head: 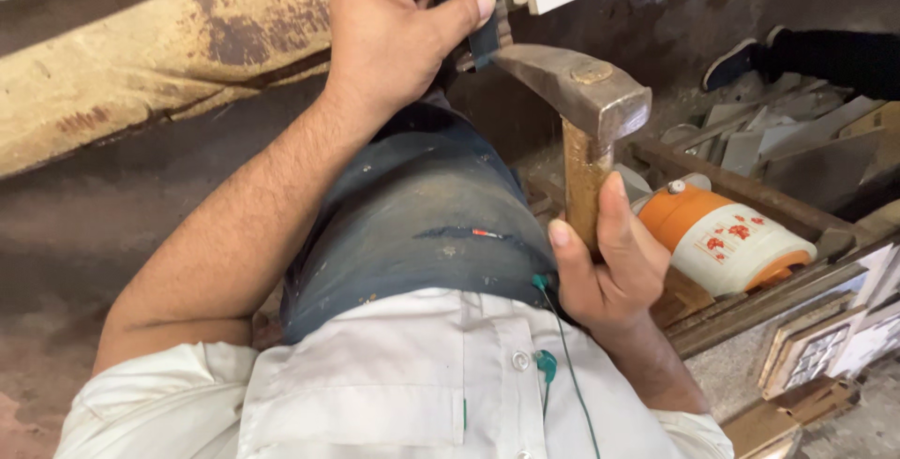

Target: The person attaches a metal strip to the edge of a wooden frame using a hammer and nails. They repeatedly position the strip, hammer the nails, and check the alignment on the workbench.

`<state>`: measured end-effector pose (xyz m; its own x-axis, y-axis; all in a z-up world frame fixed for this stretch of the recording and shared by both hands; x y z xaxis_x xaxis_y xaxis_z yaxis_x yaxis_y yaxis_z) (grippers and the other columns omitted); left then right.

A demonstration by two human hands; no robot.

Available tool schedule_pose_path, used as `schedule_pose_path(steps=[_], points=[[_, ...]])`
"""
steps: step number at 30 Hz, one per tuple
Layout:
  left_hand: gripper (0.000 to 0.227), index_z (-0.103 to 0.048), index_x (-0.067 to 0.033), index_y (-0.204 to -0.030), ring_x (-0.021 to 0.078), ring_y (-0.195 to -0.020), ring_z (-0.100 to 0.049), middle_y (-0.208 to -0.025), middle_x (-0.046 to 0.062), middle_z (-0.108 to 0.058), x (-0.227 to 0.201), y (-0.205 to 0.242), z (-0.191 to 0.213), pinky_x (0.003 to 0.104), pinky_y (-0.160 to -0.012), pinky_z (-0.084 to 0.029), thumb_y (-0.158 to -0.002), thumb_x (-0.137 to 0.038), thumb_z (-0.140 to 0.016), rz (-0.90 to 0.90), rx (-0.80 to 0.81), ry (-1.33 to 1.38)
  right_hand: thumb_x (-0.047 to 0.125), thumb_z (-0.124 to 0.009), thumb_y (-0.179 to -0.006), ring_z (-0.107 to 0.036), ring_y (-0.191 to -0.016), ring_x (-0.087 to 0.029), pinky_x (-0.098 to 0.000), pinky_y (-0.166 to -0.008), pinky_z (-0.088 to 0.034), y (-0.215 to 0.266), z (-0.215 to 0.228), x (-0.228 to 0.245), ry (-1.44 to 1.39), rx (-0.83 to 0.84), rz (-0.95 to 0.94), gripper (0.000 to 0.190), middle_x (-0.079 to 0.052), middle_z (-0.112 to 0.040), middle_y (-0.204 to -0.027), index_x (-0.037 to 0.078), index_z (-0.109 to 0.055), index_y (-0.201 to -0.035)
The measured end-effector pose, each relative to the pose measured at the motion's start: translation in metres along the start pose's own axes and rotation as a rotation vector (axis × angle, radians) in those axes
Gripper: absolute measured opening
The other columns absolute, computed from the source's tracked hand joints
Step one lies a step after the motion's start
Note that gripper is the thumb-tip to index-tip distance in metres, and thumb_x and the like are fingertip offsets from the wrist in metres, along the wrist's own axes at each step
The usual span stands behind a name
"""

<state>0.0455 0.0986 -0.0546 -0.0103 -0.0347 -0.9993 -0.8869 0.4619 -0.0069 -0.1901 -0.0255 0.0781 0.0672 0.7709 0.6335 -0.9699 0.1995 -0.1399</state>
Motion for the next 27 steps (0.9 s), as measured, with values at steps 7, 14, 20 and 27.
schedule_pose_path(steps=[7,14,20,27], points=[[0.012,-0.077,-0.0010,-0.105,0.0002,-0.062,-0.043,-0.074,-0.008,-0.060,0.002,0.004,-0.003,0.022,-0.055,-0.035,-0.095,-0.002,-0.083,-0.030,0.032,0.128,-0.001,-0.071,-0.093,-0.068,-0.075,-0.024,-0.0351,-0.071,-0.056,-0.001,-0.002,0.008,0.029,0.056,-0.036,0.045,-0.019,-0.068,-0.089,-0.013,-0.051,-0.132],[0.012,-0.078,-0.0013,-0.104,0.0009,-0.061,-0.041,-0.073,-0.007,-0.059,0.000,0.001,-0.003,0.022,-0.054,-0.032,-0.093,-0.001,-0.083,-0.047,0.014,0.101,-0.001,-0.067,-0.099,-0.072,-0.081,-0.022,-0.0323,-0.074,-0.059,0.000,0.005,0.014,-0.023,0.078,-0.085,0.048,-0.018,-0.071,-0.096,-0.012,-0.044,-0.140],[0.020,-0.080,-0.0026,-0.110,0.0011,-0.061,-0.041,-0.072,-0.007,-0.059,-0.004,0.002,0.000,0.021,-0.054,-0.033,-0.091,-0.001,-0.085,-0.061,0.014,0.023,-0.002,-0.069,-0.098,-0.070,-0.082,-0.027,-0.0335,-0.074,-0.058,-0.005,-0.005,0.010,0.011,0.039,0.039,0.057,-0.024,-0.069,-0.101,-0.010,-0.042,-0.148],[0.017,-0.075,-0.0003,-0.113,0.0010,-0.079,-0.058,-0.096,-0.005,-0.073,0.006,0.000,-0.008,0.022,-0.070,-0.049,-0.098,0.002,-0.081,-0.016,0.079,0.355,0.000,-0.070,-0.099,-0.068,-0.081,-0.026,-0.0352,-0.075,-0.057,0.000,-0.004,0.011,-0.016,0.036,0.034,0.055,-0.023,-0.068,-0.099,-0.010,-0.041,-0.144]])
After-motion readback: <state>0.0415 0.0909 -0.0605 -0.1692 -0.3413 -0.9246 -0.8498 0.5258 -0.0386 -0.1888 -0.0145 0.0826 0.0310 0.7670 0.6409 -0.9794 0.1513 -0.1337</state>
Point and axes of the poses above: each hand's wrist, its own y-axis away from the middle knuckle, its own z-axis out of the back of the hand, x = y × z, the point moved 4 cm from there along -y, towards the middle knuckle
